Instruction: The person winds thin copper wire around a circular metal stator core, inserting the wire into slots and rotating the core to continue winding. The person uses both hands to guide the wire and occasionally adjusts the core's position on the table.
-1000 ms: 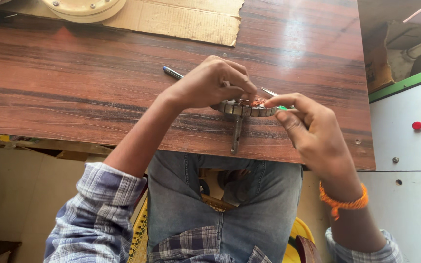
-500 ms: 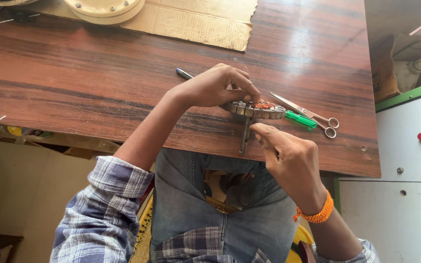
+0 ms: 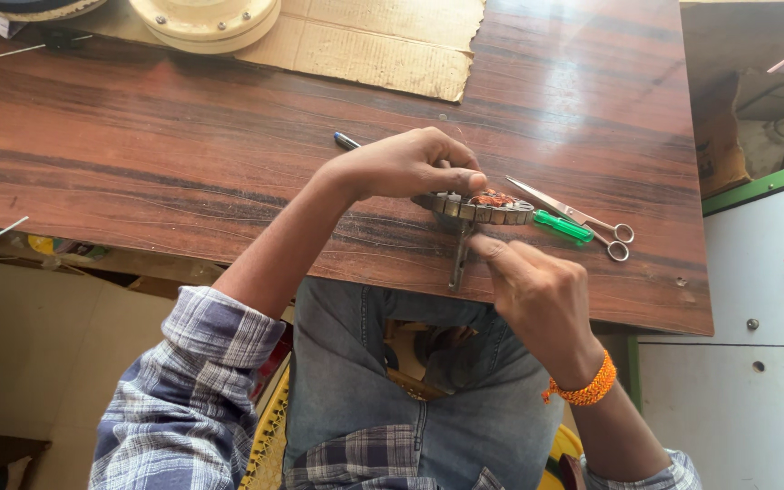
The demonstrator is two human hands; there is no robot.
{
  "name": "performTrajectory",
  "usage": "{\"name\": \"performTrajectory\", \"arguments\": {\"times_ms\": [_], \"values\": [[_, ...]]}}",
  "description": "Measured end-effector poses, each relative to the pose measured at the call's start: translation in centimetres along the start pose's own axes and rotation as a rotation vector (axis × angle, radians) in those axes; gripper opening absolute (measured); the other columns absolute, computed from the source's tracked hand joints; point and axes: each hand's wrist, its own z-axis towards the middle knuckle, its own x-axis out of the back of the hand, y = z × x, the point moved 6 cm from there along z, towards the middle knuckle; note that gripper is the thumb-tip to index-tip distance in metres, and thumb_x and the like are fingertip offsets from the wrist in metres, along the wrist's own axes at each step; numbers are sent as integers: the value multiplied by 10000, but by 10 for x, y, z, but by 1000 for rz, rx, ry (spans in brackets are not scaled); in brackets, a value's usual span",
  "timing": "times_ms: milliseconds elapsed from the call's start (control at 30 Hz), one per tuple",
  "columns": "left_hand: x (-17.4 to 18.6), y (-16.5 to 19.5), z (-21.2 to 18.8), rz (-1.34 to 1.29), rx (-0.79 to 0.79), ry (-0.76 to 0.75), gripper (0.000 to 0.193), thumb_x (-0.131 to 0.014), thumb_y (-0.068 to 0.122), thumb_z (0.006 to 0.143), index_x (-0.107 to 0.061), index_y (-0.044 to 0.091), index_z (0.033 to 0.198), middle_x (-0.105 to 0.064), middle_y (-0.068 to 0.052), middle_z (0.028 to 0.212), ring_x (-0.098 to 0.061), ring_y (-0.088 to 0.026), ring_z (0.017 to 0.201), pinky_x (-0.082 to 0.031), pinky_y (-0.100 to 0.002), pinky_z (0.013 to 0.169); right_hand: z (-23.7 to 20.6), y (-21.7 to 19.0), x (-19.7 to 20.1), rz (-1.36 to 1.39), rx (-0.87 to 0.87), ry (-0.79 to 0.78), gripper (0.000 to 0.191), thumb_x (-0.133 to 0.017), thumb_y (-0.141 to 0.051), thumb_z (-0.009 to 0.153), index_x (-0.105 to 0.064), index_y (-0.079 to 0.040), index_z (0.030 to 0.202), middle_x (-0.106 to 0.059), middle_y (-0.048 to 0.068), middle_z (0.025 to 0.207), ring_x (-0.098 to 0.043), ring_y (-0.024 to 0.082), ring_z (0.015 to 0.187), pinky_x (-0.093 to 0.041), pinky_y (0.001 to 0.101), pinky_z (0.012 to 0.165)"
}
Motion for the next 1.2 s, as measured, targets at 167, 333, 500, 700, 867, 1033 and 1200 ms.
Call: {"name": "performTrajectory", "arguments": {"times_ms": [167, 333, 500, 700, 867, 1033, 1200], "values": [[-9, 7, 10, 243, 93, 42, 522, -680, 546, 934, -729, 29, 881, -678, -113, 753, -644, -225, 747, -475, -378, 631, -15, 5, -16, 8, -5, 10, 311, -661, 20, 883, -731, -97, 1163, -716, 68, 803, -682, 239, 621, -531, 362, 558], [-13, 30, -2, 64, -139, 143, 502, -720, 519, 867, -649, 110, 1151, -745, -57, 907, -726, -157, 848, -582, -349, 718, -34, 1, -28, 27, 50, 29, 378, -651, 29, 869, -724, -107, 1215, -719, 74, 805, -686, 222, 610, -542, 363, 554], [-37, 53, -39, 464, -510, 365, 586, -794, 379, 848, -589, 154, 1348, -671, -29, 1187, -637, -215, 1130, -547, -419, 1013, -50, 10, -27, 18, -61, -12, 410, -657, 42, 852, -745, -99, 1227, -686, 81, 698, -671, 237, 565, -532, 382, 527], [-45, 37, -42, 554, -582, 435, 441, -762, 218, 937, -587, 139, 1334, -633, -43, 1263, -625, -245, 1183, -572, -386, 1033, -54, 47, 22, 437, -282, 65, 151, -621, -32, 974, -710, -50, 1095, -712, 45, 883, -659, 111, 774, -527, 274, 661], [-49, 33, -46, 597, -661, 533, 404, -799, 192, 940, -597, 90, 1275, -648, -43, 1251, -657, -231, 1108, -602, -365, 962, -47, 66, 39, 848, -658, -24, 171, -633, -97, 1025, -732, 30, 1083, -489, -87, 692, -364, 4, 563, -265, 217, 467], [-51, 36, -47, 643, -691, 573, 427, -809, 201, 923, -598, 65, 1268, -655, -56, 1233, -661, -229, 1058, -608, -360, 922, -3, 53, 42, 1049, -631, -111, 270, -573, -91, 1013, -714, 51, 1193, -404, -103, 619, -295, -2, 471, -209, 213, 397], [-50, 33, -48, 656, -712, 586, 445, -822, 187, 915, -598, 60, 1278, -657, -57, 1214, -655, -229, 1022, -608, -367, 903, 27, 51, 45, 877, -630, -156, 330, -506, -138, 1063, -711, 10, 1275, -424, -106, 602, -299, -9, 478, -213, 211, 410]]}}
